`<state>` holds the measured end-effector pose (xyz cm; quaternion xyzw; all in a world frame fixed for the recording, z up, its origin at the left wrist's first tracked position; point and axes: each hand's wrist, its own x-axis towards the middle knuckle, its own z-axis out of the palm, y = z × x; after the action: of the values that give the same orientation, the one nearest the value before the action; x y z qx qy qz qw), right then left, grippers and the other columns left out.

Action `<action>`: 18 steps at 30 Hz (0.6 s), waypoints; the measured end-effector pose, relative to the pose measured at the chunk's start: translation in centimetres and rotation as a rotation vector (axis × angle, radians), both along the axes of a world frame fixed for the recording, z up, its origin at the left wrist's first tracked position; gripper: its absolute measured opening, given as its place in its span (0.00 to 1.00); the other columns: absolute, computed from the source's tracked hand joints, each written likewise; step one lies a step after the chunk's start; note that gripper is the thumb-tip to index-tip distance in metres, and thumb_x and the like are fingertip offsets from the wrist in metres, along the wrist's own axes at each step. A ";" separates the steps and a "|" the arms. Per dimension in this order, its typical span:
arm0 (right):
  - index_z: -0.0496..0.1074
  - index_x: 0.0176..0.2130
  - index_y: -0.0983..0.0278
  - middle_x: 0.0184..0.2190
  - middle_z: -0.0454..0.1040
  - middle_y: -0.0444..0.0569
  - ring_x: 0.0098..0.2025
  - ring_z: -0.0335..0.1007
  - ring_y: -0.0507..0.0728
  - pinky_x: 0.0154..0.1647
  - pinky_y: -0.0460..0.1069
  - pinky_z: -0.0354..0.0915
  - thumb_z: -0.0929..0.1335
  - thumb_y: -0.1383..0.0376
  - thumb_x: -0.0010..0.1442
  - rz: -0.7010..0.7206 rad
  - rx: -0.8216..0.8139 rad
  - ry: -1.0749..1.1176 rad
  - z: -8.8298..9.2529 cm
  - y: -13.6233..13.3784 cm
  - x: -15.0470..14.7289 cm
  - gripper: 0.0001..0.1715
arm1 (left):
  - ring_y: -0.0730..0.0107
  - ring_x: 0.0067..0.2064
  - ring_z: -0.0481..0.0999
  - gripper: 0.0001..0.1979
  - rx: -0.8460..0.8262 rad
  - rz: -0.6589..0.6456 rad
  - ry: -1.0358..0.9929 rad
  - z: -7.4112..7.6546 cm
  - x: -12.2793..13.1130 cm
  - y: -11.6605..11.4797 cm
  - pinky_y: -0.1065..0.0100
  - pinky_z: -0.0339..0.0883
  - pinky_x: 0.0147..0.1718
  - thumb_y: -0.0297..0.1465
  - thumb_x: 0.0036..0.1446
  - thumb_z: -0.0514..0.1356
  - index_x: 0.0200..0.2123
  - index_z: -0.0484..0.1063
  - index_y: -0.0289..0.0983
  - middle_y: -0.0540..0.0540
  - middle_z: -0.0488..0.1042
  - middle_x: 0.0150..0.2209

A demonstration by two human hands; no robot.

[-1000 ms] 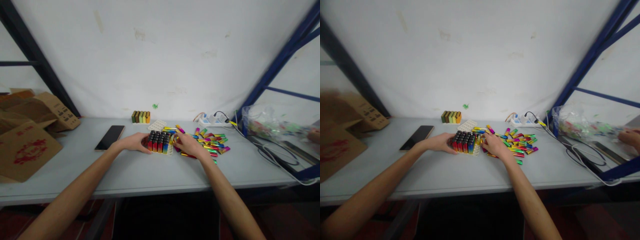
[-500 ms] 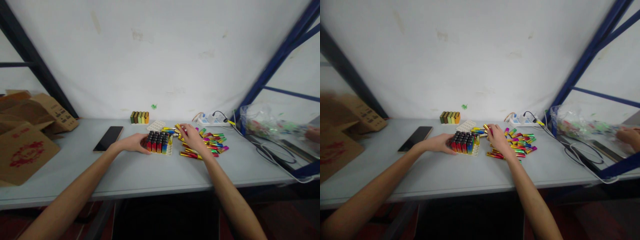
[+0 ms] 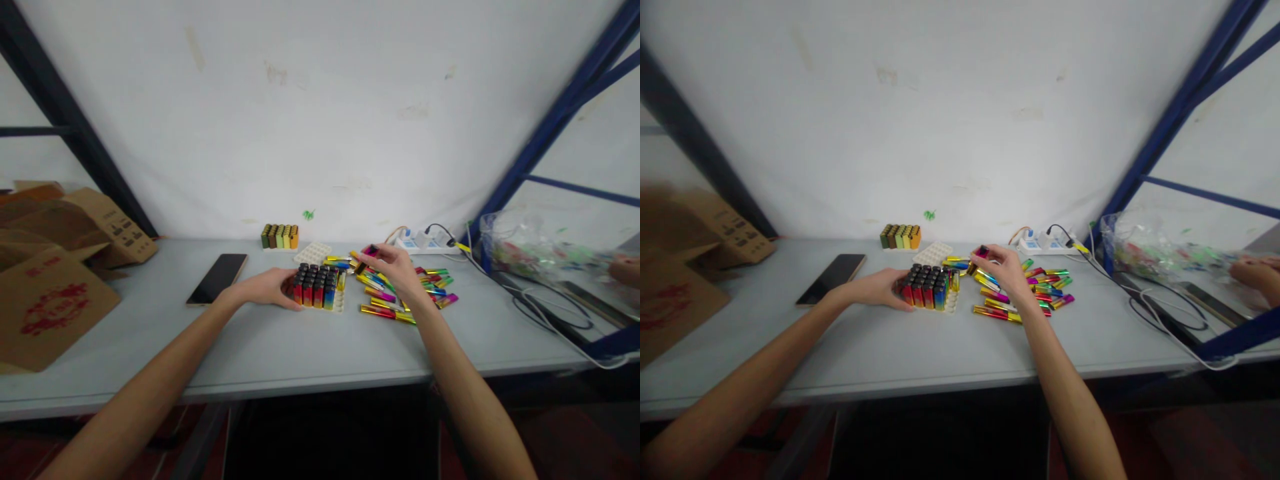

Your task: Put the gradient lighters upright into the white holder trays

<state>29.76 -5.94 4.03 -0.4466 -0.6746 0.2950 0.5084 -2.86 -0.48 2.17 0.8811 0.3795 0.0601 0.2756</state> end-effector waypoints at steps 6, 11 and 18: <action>0.73 0.40 0.63 0.41 0.78 0.50 0.43 0.73 0.57 0.44 0.51 0.68 0.67 0.45 0.66 0.062 -0.051 -0.034 0.4 -0.5 -0.9 0.24 | 0.59 0.39 0.74 0.36 -0.022 0.004 -0.024 0.0 0.1 0.0 0.68 0.64 0.34 0.54 0.45 0.70 0.49 0.73 0.35 0.44 0.79 0.41; 0.64 0.40 0.59 0.28 0.70 0.41 0.31 0.68 0.53 0.36 0.48 0.66 0.63 0.43 0.68 0.124 -0.099 0.036 0.1 -0.6 -1.7 0.23 | 0.58 0.40 0.76 0.36 -0.051 0.005 -0.040 0.3 0.2 -0.3 0.67 0.66 0.36 0.53 0.46 0.70 0.52 0.73 0.36 0.44 0.80 0.44; 0.56 0.26 0.60 0.22 0.54 0.39 0.25 0.51 0.51 0.26 0.48 0.50 0.62 0.44 0.67 -0.157 -0.003 -0.165 0.0 -0.4 -1.6 0.28 | 0.58 0.41 0.76 0.36 -0.051 0.001 -0.041 0.2 0.1 -0.3 0.67 0.66 0.37 0.53 0.46 0.71 0.52 0.72 0.36 0.44 0.79 0.45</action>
<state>28.19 -6.39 3.99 -0.5215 -0.6768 0.2176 0.4718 -2.75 -0.77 2.38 0.8721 0.3757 0.0687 0.3058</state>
